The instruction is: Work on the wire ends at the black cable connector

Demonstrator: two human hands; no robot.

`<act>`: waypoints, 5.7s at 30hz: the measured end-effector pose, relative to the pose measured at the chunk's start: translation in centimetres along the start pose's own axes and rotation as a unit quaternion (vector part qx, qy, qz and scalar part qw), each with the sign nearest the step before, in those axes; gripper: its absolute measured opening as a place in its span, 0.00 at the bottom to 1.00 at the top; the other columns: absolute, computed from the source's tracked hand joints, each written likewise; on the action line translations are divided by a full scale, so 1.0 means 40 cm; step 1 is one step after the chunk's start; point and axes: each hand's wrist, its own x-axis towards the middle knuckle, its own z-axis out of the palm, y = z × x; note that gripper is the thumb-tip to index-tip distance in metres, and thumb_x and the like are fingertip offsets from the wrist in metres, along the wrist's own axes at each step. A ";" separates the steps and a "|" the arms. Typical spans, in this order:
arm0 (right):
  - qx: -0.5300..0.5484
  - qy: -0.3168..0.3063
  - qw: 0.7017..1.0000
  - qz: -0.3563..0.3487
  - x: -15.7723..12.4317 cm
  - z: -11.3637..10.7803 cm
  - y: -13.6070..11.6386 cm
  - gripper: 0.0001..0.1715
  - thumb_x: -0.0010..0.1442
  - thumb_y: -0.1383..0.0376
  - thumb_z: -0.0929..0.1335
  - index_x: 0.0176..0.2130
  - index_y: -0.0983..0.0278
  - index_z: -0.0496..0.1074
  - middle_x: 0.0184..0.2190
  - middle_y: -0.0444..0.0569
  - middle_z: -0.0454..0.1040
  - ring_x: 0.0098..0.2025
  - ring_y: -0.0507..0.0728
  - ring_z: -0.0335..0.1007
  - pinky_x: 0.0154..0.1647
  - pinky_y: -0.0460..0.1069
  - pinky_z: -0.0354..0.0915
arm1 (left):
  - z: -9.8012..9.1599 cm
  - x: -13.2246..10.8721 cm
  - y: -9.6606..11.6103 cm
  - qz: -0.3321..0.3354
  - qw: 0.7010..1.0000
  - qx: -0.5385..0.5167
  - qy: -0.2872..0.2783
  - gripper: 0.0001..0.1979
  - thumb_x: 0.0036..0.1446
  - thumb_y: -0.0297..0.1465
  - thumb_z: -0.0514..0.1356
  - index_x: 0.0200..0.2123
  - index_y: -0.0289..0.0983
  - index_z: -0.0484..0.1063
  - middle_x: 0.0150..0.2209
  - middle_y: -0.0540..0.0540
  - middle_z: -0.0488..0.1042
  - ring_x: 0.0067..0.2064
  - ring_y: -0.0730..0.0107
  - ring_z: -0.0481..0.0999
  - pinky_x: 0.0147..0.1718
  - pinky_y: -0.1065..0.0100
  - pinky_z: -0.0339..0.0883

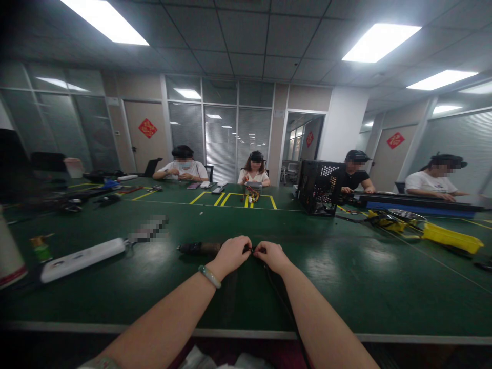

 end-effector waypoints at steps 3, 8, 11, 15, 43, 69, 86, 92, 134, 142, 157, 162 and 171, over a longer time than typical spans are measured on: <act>-0.021 0.004 1.000 -0.016 -0.004 -0.008 -0.008 0.10 0.54 0.59 0.68 0.35 0.60 0.75 0.31 0.43 0.76 0.34 0.54 0.69 0.37 0.47 0.60 | 0.001 -0.001 0.000 0.012 1.000 0.001 0.010 0.06 0.57 0.32 0.55 0.38 0.39 0.67 0.40 0.47 0.71 0.44 0.65 0.70 0.43 0.65 0.61; -0.030 0.012 0.999 -0.031 -0.004 -0.008 -0.013 0.09 0.54 0.60 0.68 0.34 0.61 0.76 0.31 0.44 0.75 0.33 0.54 0.68 0.36 0.47 0.60 | -0.001 -0.002 0.002 0.011 1.000 0.014 0.005 0.05 0.57 0.31 0.55 0.38 0.39 0.67 0.40 0.48 0.70 0.44 0.66 0.70 0.43 0.65 0.61; -0.022 0.012 0.999 -0.031 -0.001 -0.004 -0.008 0.09 0.54 0.60 0.68 0.34 0.62 0.76 0.31 0.45 0.75 0.32 0.53 0.67 0.33 0.46 0.60 | -0.006 -0.003 0.002 0.016 1.000 0.004 0.010 0.05 0.57 0.32 0.55 0.37 0.39 0.68 0.40 0.48 0.71 0.43 0.67 0.70 0.43 0.65 0.61; -0.009 0.015 0.999 -0.029 0.002 -0.001 0.000 0.09 0.54 0.61 0.68 0.34 0.62 0.76 0.29 0.45 0.74 0.31 0.53 0.67 0.32 0.45 0.59 | -0.011 -0.005 0.003 0.022 0.999 -0.016 0.019 0.06 0.56 0.32 0.55 0.36 0.39 0.69 0.38 0.47 0.71 0.43 0.66 0.70 0.44 0.65 0.61; 0.066 0.009 0.998 0.005 0.001 0.004 -0.004 0.11 0.53 0.60 0.68 0.32 0.64 0.76 0.27 0.45 0.76 0.30 0.53 0.69 0.31 0.45 0.61 | -0.017 -0.008 0.008 0.004 1.000 -0.013 0.007 0.07 0.55 0.29 0.54 0.37 0.39 0.70 0.40 0.47 0.72 0.44 0.66 0.70 0.46 0.65 0.62; 0.053 0.010 0.998 0.023 0.009 0.017 -0.002 0.12 0.53 0.59 0.68 0.33 0.63 0.78 0.30 0.46 0.77 0.33 0.54 0.71 0.34 0.46 0.62 | -0.001 0.004 -0.009 0.009 0.999 -0.027 0.014 0.06 0.56 0.30 0.55 0.36 0.39 0.70 0.38 0.48 0.72 0.41 0.67 0.71 0.42 0.67 0.63; 0.084 0.022 0.996 0.020 0.012 0.018 -0.001 0.10 0.51 0.61 0.69 0.32 0.63 0.77 0.29 0.45 0.77 0.32 0.54 0.70 0.34 0.46 0.61 | 0.010 0.008 -0.020 -0.015 0.998 -0.054 0.014 0.06 0.55 0.32 0.57 0.36 0.39 0.71 0.40 0.48 0.72 0.41 0.67 0.71 0.42 0.67 0.62; 0.075 0.022 0.997 0.024 0.012 0.019 -0.009 0.09 0.52 0.62 0.69 0.31 0.63 0.77 0.28 0.45 0.77 0.30 0.54 0.70 0.33 0.46 0.61 | 0.005 0.006 -0.014 -0.025 0.998 -0.056 -0.004 0.07 0.57 0.33 0.55 0.37 0.39 0.71 0.39 0.47 0.71 0.42 0.67 0.71 0.43 0.66 0.62; 0.053 0.001 0.998 0.025 0.011 0.013 -0.008 0.14 0.54 0.58 0.67 0.32 0.65 0.77 0.27 0.46 0.76 0.29 0.54 0.69 0.30 0.46 0.59 | -0.008 0.005 -0.010 0.018 0.999 -0.039 0.001 0.07 0.56 0.31 0.55 0.37 0.40 0.72 0.39 0.47 0.72 0.42 0.66 0.70 0.43 0.67 0.62; 0.067 -0.005 0.998 0.021 0.007 0.012 -0.005 0.15 0.54 0.57 0.67 0.33 0.65 0.77 0.28 0.47 0.77 0.30 0.54 0.69 0.30 0.46 0.60 | -0.010 0.004 -0.011 0.011 0.999 -0.045 0.001 0.09 0.57 0.34 0.54 0.38 0.41 0.73 0.39 0.48 0.73 0.41 0.67 0.71 0.43 0.67 0.62; 0.068 -0.008 0.997 0.027 0.005 0.010 -0.005 0.14 0.54 0.58 0.67 0.35 0.64 0.77 0.30 0.47 0.77 0.32 0.55 0.71 0.31 0.46 0.60 | -0.016 0.000 -0.002 0.014 0.998 -0.056 -0.015 0.09 0.58 0.32 0.53 0.38 0.41 0.72 0.41 0.48 0.73 0.44 0.67 0.70 0.46 0.67 0.61; 0.068 -0.007 0.997 0.019 0.003 0.008 -0.006 0.14 0.55 0.58 0.67 0.33 0.64 0.77 0.28 0.47 0.77 0.31 0.54 0.70 0.31 0.46 0.61 | -0.011 0.002 -0.007 -0.003 0.999 -0.051 0.010 0.08 0.57 0.34 0.55 0.38 0.39 0.70 0.39 0.48 0.72 0.41 0.67 0.70 0.42 0.67 0.63; 0.080 0.000 0.996 0.036 0.005 0.015 0.004 0.14 0.54 0.58 0.67 0.33 0.65 0.76 0.29 0.47 0.76 0.30 0.53 0.69 0.29 0.45 0.61 | -0.015 0.002 -0.006 -0.024 0.996 -0.080 0.000 0.06 0.56 0.31 0.56 0.37 0.38 0.70 0.44 0.45 0.69 0.46 0.67 0.70 0.48 0.67 0.62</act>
